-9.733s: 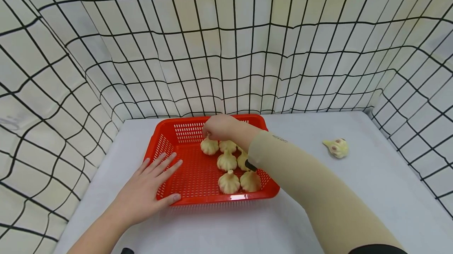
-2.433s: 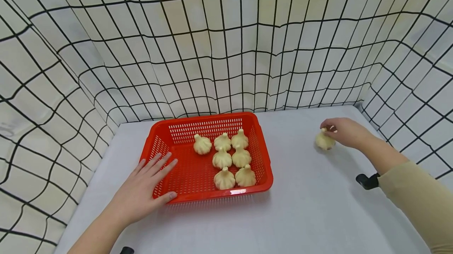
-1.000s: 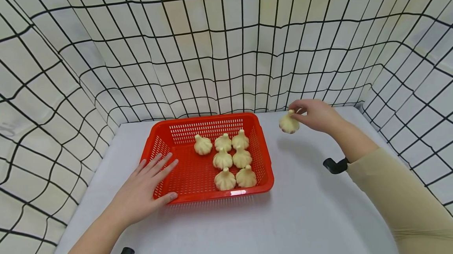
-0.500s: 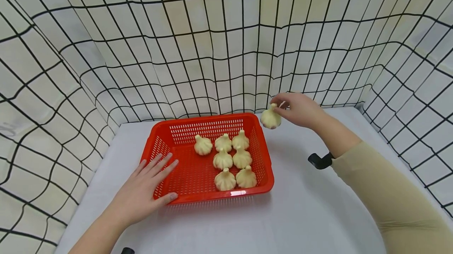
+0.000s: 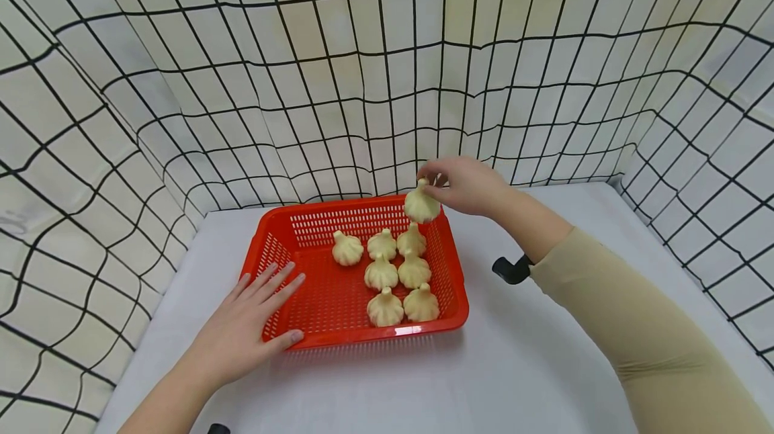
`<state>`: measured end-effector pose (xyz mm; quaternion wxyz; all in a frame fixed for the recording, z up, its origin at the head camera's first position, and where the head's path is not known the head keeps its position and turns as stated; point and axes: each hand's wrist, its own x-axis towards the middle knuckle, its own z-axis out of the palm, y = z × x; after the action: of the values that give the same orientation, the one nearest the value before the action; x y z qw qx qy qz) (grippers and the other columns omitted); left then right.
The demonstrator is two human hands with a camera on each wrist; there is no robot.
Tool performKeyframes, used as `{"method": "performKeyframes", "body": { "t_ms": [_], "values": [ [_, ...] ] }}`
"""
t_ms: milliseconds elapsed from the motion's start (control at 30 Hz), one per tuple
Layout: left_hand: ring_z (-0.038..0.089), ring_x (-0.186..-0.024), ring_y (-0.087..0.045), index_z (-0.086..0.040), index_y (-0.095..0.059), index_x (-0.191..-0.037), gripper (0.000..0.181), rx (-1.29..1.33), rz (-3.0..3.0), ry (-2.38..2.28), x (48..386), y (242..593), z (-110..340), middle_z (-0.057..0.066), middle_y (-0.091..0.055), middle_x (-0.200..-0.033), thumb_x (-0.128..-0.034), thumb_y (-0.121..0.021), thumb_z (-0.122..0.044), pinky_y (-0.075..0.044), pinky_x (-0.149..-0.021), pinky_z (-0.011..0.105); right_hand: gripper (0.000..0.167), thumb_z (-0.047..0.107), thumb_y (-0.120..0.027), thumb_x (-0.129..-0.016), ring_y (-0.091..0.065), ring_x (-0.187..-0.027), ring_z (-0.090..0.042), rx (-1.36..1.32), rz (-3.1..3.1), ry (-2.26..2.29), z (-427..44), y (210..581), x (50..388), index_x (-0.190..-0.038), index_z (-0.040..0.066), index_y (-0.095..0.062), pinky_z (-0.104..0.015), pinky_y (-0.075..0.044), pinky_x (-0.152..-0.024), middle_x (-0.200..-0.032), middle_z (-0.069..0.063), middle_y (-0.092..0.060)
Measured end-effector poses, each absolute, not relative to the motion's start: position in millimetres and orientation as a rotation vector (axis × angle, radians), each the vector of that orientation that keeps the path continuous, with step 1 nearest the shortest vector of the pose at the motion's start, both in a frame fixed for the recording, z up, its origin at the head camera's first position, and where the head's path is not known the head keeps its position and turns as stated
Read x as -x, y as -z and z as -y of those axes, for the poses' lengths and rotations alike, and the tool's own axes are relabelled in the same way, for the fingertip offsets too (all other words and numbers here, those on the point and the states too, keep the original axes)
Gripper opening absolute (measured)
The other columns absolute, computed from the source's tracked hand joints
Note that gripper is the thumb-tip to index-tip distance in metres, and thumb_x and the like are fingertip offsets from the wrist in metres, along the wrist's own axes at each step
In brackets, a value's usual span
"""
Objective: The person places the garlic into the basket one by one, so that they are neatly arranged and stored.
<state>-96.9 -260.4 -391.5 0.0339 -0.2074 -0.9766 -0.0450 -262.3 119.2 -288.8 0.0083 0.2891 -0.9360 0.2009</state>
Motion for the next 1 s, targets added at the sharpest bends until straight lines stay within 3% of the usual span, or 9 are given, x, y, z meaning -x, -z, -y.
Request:
{"method": "performKeyframes", "body": {
  "t_ms": [300,533,1000],
  "values": [
    [0.035,-0.148,-0.023,-0.025,-0.036,-0.155,0.084,0.638,3.005,0.149,96,390,260,0.002,-0.026,-0.163,-0.0877,-0.049,-0.074,-0.009,-0.121,0.054,0.020,0.023,-0.062,-0.097,-0.063,-0.092,-0.014,-1.162,2.862,-0.570,-75,288,261,-0.115,0.015,-0.067,-0.030,-0.053,-0.082,-0.105,0.002,-0.069],
    [0.034,-0.148,-0.022,-0.026,-0.036,-0.155,0.083,0.645,2.995,0.143,96,392,261,0.002,-0.026,-0.163,-0.0881,-0.054,-0.070,-0.009,-0.121,0.053,0.020,0.025,-0.060,-0.098,-0.060,-0.079,-0.011,-1.329,2.830,-0.476,-45,292,261,-0.114,0.016,-0.068,-0.027,-0.050,-0.074,-0.100,0.005,-0.069],
    [0.035,-0.148,-0.023,-0.026,-0.036,-0.155,0.085,0.640,2.999,0.143,97,392,261,0.003,-0.027,-0.162,-0.0871,-0.048,-0.076,-0.014,-0.119,0.056,0.014,0.027,-0.061,-0.098,-0.059,-0.086,-0.006,-1.540,2.880,-0.244,4,311,255,-0.109,0.021,-0.068,-0.024,-0.049,-0.074,-0.097,0.010,-0.067]
  ]
}}
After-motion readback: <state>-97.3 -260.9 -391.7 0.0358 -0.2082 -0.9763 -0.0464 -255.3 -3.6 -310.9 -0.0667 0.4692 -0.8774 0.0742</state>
